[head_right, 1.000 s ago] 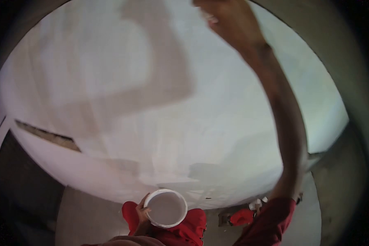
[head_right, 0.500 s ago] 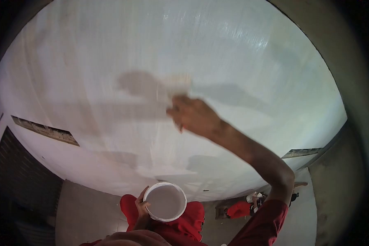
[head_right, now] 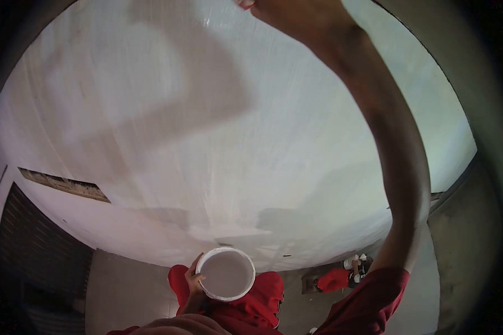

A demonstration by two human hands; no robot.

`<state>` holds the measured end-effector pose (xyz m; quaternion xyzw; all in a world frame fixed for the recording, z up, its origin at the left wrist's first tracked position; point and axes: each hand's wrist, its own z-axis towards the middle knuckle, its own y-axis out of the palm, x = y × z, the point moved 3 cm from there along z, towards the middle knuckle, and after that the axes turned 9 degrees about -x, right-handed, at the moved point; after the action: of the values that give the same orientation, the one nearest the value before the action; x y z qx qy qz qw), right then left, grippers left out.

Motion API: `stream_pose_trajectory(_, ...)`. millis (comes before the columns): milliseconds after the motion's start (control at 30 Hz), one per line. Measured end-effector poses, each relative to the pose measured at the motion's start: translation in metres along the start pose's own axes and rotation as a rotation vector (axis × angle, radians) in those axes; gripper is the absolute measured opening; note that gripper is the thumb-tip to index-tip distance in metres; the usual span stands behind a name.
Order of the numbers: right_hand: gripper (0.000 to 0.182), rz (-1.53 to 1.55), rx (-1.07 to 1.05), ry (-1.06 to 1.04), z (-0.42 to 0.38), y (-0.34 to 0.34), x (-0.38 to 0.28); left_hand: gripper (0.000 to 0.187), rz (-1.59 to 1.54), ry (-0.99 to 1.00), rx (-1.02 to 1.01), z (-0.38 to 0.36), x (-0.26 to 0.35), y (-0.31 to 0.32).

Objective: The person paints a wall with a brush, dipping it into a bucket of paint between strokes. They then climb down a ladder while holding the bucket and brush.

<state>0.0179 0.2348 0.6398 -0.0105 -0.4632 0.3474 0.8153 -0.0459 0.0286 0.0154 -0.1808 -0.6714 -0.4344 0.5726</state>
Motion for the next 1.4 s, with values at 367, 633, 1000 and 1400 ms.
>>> stream_pose_trajectory(367, 0.005, 0.545, -0.623, -0.184, -0.162, 0.113, -0.200, 0.079, -0.088, 0.026, -0.019, 0.001, 0.001, 0.004)
stream_pose_trajectory(633, 0.020, 0.777, -0.362, 0.031, -0.075, 0.078, -0.082, 0.080, -0.072, 0.015, 0.003, 0.002, -0.012, -0.002)
stream_pose_trajectory(1000, 0.009, 0.028, 0.049, -0.142, 0.032, 0.018, -0.004, 0.079, -0.126, -0.053, 0.032, 0.000, -0.003, 0.000)
stream_pose_trajectory(1400, 0.016, 0.952, -0.585, 0.109, -0.158, 0.136, -0.167, 0.080, -0.229, 0.004, 0.020, 0.001, -0.012, 0.002)
